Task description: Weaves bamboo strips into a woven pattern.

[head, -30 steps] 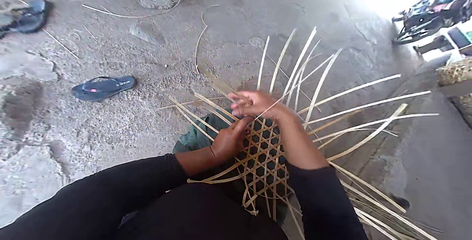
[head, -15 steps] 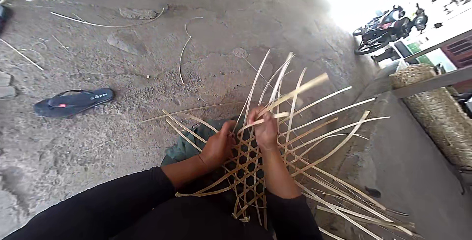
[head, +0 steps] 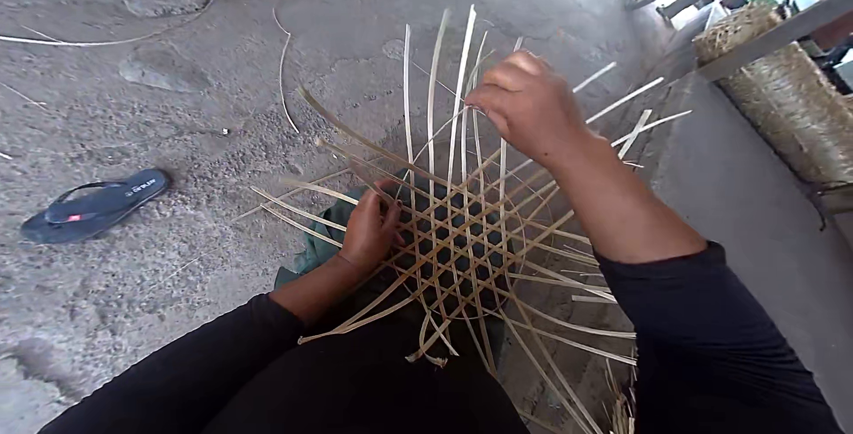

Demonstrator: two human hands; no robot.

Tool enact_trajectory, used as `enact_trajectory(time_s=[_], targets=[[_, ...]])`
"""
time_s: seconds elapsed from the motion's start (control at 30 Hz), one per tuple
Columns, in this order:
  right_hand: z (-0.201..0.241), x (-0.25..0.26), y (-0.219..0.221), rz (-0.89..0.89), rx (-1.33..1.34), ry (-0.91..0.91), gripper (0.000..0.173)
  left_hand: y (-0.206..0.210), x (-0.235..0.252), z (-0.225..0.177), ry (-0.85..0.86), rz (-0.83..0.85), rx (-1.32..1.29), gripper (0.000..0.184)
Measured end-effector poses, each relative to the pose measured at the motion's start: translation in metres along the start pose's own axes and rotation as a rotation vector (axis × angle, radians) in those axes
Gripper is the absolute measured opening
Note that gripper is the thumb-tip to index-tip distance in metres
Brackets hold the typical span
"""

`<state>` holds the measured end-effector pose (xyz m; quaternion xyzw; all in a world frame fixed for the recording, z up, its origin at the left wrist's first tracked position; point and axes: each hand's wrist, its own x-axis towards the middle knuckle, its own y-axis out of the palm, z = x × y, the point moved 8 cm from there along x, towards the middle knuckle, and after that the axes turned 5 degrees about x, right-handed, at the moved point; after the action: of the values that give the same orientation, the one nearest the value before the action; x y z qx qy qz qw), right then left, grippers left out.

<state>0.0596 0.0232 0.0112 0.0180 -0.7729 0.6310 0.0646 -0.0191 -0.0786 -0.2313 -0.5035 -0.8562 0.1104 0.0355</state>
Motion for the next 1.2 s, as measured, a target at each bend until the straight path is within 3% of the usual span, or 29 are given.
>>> enact_trajectory(time_s=[0.07, 0.27, 0.33, 0.4, 0.43, 0.5, 0.53, 0.67, 0.7, 0.73, 0.8, 0.87, 0.97, 1.2], targets=[[-0.01, -0.012, 0.016, 0.062, 0.037, 0.115, 0.016, 0.0, 0.002, 0.002, -0.069, 0.011, -0.033, 0.037], [-0.064, -0.064, 0.086, 0.354, 0.326, 0.72, 0.011, 0.001, 0.005, 0.004, -0.129, 0.02, -0.071, 0.034], [-0.095, -0.076, 0.122, 0.34, 0.368, 0.718, 0.009, 0.001, 0.005, 0.004, -0.117, 0.014, -0.065, 0.033], [-0.07, -0.079, 0.096, 0.303, 0.423, 0.699, 0.01, 0.002, 0.004, 0.004, -0.108, 0.01, -0.06, 0.033], [-0.039, -0.074, 0.062, 0.469, 0.494, 0.823, 0.015, 0.002, 0.004, 0.004, -0.101, 0.008, -0.058, 0.033], [0.0, -0.072, 0.018, 0.397, 0.503, 0.916, 0.017, 0.001, 0.003, 0.002, -0.092, -0.007, -0.052, 0.032], [0.005, -0.076, 0.013, 0.33, 0.477, 0.895, 0.015, 0.001, 0.002, 0.002, -0.089, -0.015, -0.049, 0.032], [-0.009, -0.071, 0.032, 0.456, 0.576, 0.966, 0.019, -0.002, 0.001, 0.001, -0.077, -0.038, -0.051, 0.031], [-0.03, -0.077, 0.062, 0.427, 0.553, 0.881, 0.016, -0.002, 0.001, 0.002, -0.069, -0.04, -0.052, 0.031], [-0.058, -0.09, 0.102, 0.093, 0.462, 0.706, 0.01, -0.003, 0.001, 0.003, -0.062, -0.045, -0.055, 0.031], [-0.09, -0.1, 0.152, 0.148, 0.522, 0.849, 0.011, -0.003, 0.001, 0.005, -0.035, -0.042, -0.063, 0.036], [-0.092, -0.104, 0.16, 0.152, 0.553, 0.939, 0.011, -0.003, 0.002, 0.006, 0.001, -0.024, -0.041, 0.042], [-0.082, -0.111, 0.157, 0.084, 0.568, 0.924, 0.011, -0.004, 0.002, 0.005, 0.003, 0.011, -0.013, 0.034], [-0.052, -0.127, 0.158, -0.237, 0.418, 0.875, 0.02, -0.008, -0.003, 0.0, 0.011, -0.017, -0.007, 0.034]])
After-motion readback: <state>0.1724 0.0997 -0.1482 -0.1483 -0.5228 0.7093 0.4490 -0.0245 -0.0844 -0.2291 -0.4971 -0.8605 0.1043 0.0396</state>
